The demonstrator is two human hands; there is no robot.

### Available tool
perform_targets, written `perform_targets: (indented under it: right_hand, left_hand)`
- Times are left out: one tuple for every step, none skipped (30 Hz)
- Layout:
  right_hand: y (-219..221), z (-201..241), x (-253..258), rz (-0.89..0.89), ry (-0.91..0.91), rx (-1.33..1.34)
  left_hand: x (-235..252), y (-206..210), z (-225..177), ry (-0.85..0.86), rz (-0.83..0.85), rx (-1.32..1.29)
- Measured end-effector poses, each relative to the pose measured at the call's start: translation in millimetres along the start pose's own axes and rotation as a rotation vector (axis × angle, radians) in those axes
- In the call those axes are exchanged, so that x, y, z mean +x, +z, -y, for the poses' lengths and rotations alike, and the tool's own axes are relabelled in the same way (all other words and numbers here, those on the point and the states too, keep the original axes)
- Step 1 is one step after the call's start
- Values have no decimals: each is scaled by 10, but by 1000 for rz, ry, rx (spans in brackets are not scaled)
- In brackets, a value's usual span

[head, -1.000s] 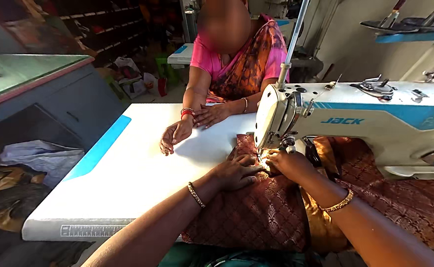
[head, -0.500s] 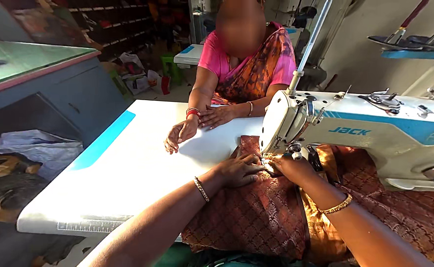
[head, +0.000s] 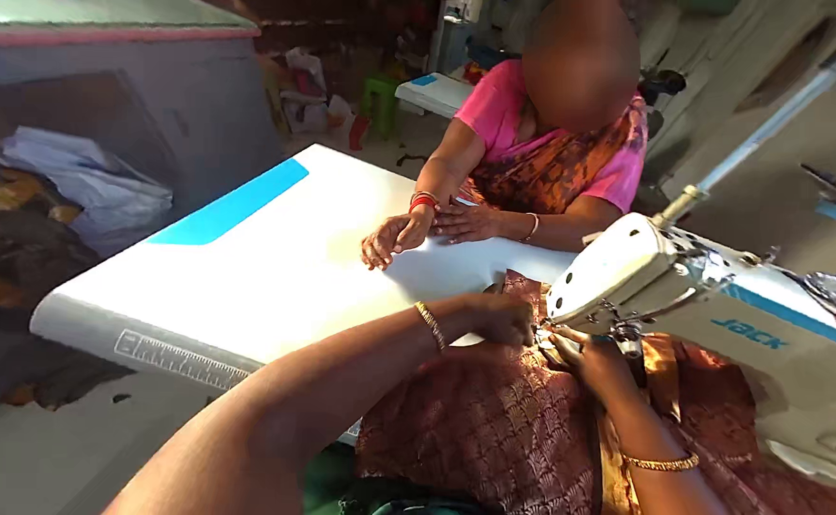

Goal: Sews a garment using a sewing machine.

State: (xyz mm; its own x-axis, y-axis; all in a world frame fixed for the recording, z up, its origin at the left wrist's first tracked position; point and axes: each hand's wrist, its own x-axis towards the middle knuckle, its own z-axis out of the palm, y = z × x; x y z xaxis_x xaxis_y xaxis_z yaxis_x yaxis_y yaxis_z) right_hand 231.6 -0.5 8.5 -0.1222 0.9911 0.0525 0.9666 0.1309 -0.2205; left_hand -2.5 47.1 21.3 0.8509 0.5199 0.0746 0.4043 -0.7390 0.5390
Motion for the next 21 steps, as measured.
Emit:
perform_targets:
  right_hand:
    - [-24, 22, 8, 8, 34, 4]
    - [-41, 49, 6, 4, 59, 8]
    - [-43, 71, -1, -24, 81, 19]
    - [-41, 90, -11, -55, 111, 32]
    - [-29, 82, -17, -86, 134, 40]
    - [-10, 43, -16, -107, 138, 51]
    - [12, 12, -24, -108, 116, 70]
    - [34, -12, -35, -84, 71, 98]
    - [49, -32, -28, -33, 11, 123]
    - [53, -52, -14, 37, -41, 137]
    - [23, -49, 7, 118, -39, 136]
    - [-30, -10, 39, 197, 3, 133]
    - [-87, 48, 80, 262, 71, 125]
    - [-121, 84, 127, 290, 133, 102]
    - [-146, 119, 163, 278, 169, 61]
    - [-192, 207, 165, 234, 226, -2]
    - [-263, 365, 124, 152, 334, -79]
    - [-353, 604, 53, 69, 477, -73]
    - [-398, 764, 3, -21, 592, -77]
    - [-444, 879, -16, -17, 700, -95]
    - [-498, 951, -29, 53, 800, -112]
  left_hand:
    - [74, -108, -19, -84, -5, -18]
    - [154, -209, -22, -182, -9, -30]
    - [235, -268, 5, -267, -33, -37]
    - [301, -281, 36, -336, -79, -50]
    - [363, -235, 91, -390, -143, -62]
    - [422, -142, 170, -423, -211, -68]
    - [461, -19, 258, -421, -269, -56]
    - [481, 110, 331, -410, -287, 4]
    - [479, 184, 367, -420, -270, 72]
    - [470, 210, 374, -431, -247, 116]
    - [455, 210, 355, -441, -220, 132]
    - [447, 197, 341, -448, -203, 128]
    - [448, 193, 336, -449, -201, 122]
    - [451, 182, 328, -450, -196, 111]
    - [454, 168, 318, -458, -188, 96]
    - [458, 166, 313, -463, -183, 90]
    - [465, 166, 310, -467, -177, 94]
    - [472, 159, 309, -473, -162, 105]
    - [476, 150, 311, -476, -145, 114]
    - [473, 135, 312, -473, -129, 111]
    - [467, 127, 323, -468, -123, 102]
